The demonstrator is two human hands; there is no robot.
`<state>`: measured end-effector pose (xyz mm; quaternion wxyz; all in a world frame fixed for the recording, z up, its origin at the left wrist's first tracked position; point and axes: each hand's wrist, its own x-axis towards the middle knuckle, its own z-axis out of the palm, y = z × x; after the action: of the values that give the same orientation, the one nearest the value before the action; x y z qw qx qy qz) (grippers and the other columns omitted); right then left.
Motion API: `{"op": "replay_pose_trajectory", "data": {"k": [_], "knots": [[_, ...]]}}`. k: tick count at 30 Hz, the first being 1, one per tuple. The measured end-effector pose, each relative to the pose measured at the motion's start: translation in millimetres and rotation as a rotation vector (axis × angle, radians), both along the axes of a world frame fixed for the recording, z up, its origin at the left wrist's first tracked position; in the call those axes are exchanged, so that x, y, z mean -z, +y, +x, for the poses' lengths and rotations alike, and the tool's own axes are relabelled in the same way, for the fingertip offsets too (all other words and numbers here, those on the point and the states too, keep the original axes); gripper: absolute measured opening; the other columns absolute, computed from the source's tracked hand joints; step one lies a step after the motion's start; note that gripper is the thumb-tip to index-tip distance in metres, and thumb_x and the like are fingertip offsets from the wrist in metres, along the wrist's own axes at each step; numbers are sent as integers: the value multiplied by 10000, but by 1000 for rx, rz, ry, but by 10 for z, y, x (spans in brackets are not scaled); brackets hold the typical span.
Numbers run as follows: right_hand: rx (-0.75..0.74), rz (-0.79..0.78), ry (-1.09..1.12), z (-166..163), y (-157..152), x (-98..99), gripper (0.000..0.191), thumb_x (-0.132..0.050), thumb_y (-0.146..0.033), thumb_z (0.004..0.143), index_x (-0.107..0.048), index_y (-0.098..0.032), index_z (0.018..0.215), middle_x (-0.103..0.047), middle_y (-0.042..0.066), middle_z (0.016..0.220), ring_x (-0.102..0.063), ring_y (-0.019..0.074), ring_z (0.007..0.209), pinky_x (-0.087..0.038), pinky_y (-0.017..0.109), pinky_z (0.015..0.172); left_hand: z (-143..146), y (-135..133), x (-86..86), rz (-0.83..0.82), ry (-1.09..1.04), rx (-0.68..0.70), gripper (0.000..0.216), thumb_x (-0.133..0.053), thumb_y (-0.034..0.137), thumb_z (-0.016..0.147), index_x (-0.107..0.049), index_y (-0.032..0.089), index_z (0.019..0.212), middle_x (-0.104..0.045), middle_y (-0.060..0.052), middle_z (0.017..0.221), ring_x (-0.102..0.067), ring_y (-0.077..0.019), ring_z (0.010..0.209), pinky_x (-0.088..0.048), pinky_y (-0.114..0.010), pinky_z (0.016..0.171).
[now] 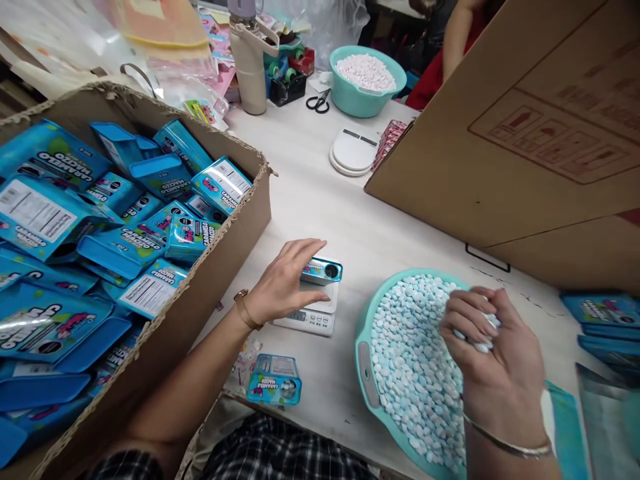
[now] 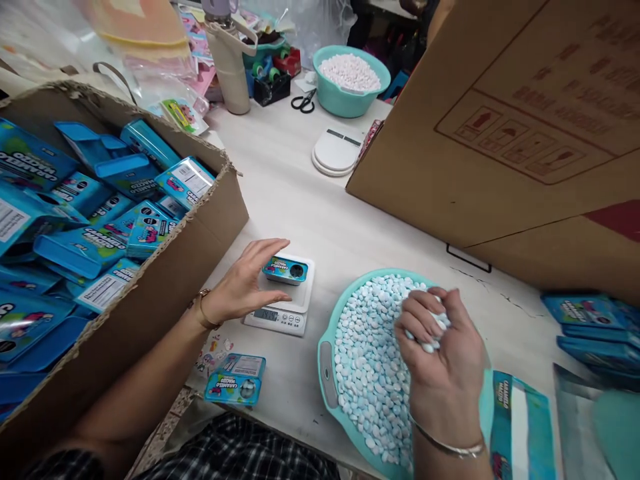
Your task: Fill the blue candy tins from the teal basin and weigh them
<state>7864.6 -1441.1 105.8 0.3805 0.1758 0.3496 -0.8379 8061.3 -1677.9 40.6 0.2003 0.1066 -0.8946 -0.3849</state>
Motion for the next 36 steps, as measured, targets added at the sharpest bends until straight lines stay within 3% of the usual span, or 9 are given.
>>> {"op": "replay_pose_trajectory", "data": {"k": [4, 7, 16, 22, 26, 36], "knots": [[-152, -38, 156, 88, -470, -139, 182, -588, -262, 932, -473, -207, 802, -386, -94, 616, -333, 27, 389, -253, 158, 336, -82, 25, 6, -25, 4, 18, 814, -789, 429, 776, -400, 239, 1465, -516, -130, 1387, -460, -310, 1312, -430, -491, 1097], [-161, -12, 183, 186, -764, -175, 202, -583, -288, 945, -475, -205, 795, -369, -97, 612, -288, 22, 384, -207, 157, 328, -77, 24, 9, -40, 3, -10, 790, -786, 429, 777, -425, 215, 1446, -528, -133, 1364, -469, -305, 1295, -427, -476, 1094], [-215, 26, 296, 411, -1402, 3, 349, -662, -489, 873, -459, -218, 790, -386, -110, 583, -262, 25, 379, -215, 159, 344, -154, 29, 58, -45, -51, -5, 664, -815, 402, 746, -535, 206, 1315, -602, -102, 1221, -543, -292, 1152, -472, -439, 987], [-176, 75, 528, 571, -1553, 151, 358, -658, -534, 849, -491, -221, 799, -435, -90, 603, -376, 45, 428, -327, 180, 417, -186, 42, 36, -18, -14, -21, 528, -824, 384, 745, -611, 182, 1183, -634, -88, 1105, -565, -271, 1074, -484, -400, 929], [-143, 102, 566, 634, -1598, 277, 380, -619, -565, 866, -498, -216, 776, -418, -85, 577, -423, 62, 458, -382, 193, 468, -197, 40, 39, 26, -2, -23, 482, -807, 312, 773, -632, 203, 1208, -640, -74, 1072, -574, -255, 1064, -486, -385, 924], [-129, 118, 566, 679, -1602, 348, 352, -625, -509, 881, -503, -206, 753, -382, -92, 535, -394, 59, 442, -348, 187, 457, -204, 7, 102, 57, 27, -18, 405, -799, 313, 784, -658, 198, 1146, -642, -64, 1052, -578, -240, 1030, -483, -365, 904]]}}
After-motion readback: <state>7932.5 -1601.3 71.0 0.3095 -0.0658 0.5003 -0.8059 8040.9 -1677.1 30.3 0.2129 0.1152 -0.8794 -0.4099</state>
